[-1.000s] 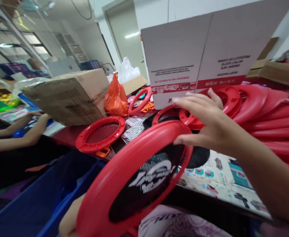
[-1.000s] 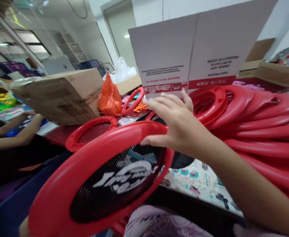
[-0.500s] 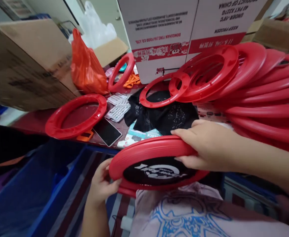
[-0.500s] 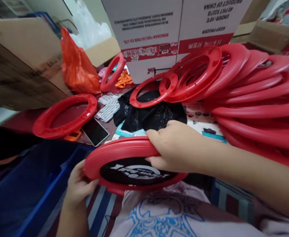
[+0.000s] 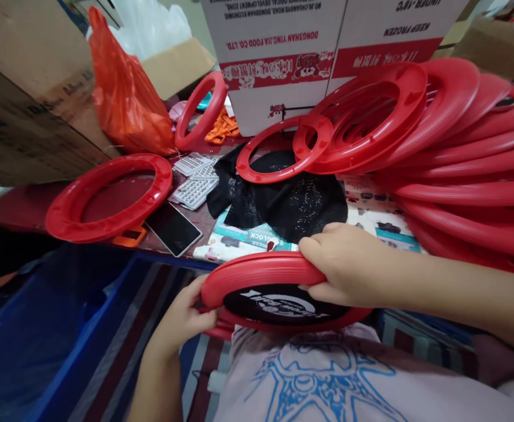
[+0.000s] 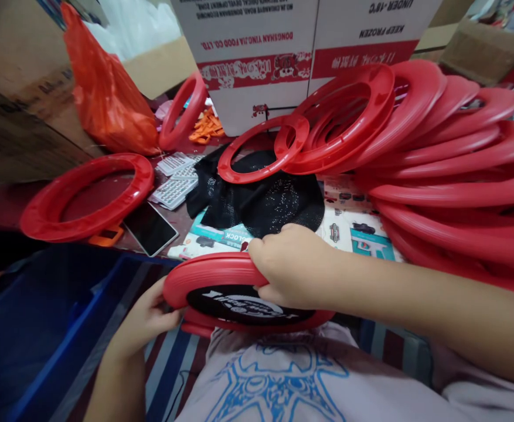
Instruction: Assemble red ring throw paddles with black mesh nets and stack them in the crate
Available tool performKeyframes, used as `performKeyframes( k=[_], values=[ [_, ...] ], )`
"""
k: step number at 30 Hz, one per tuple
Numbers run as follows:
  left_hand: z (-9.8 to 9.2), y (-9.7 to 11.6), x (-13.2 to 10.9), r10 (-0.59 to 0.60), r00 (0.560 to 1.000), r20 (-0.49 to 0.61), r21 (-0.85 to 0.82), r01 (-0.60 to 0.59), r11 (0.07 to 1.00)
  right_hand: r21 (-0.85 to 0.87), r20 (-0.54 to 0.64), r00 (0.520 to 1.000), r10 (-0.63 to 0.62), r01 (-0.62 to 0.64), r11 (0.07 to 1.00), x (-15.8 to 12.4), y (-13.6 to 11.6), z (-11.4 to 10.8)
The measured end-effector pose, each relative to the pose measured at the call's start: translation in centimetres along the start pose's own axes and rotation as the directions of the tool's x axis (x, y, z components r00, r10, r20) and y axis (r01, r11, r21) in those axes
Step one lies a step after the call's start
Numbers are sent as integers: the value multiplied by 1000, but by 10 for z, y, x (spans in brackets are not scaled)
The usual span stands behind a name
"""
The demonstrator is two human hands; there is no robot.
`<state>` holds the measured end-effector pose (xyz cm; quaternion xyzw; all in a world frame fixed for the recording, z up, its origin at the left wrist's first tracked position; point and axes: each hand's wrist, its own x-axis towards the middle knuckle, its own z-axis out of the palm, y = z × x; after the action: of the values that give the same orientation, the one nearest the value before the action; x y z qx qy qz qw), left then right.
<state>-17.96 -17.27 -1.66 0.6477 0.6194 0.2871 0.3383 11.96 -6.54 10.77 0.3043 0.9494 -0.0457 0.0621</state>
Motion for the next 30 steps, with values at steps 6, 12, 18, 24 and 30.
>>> performKeyframes(
  k=[6, 12, 18, 24, 30],
  values=[
    [-7, 64, 2, 319, 920, -226, 140, -294, 946, 112, 30, 989, -143, 139, 984, 10, -11, 4],
    [1, 110, 28, 540, 841, -41, 759, -325, 564, 77, 11, 976, -216, 215, 974, 16, -21, 3],
    [-5, 105, 37, 597, 802, 12, 762, -394, 514, 190, 68, 991, -114, 99, 977, 23, -17, -2],
    [0, 124, 30, 546, 835, 72, 769, -395, 503, 278, 138, 976, -166, 122, 953, 30, -27, -10],
    [-11, 123, 28, 580, 805, 126, 685, -493, 536, 270, 53, 975, -214, 192, 944, 30, -36, -17]
  ],
)
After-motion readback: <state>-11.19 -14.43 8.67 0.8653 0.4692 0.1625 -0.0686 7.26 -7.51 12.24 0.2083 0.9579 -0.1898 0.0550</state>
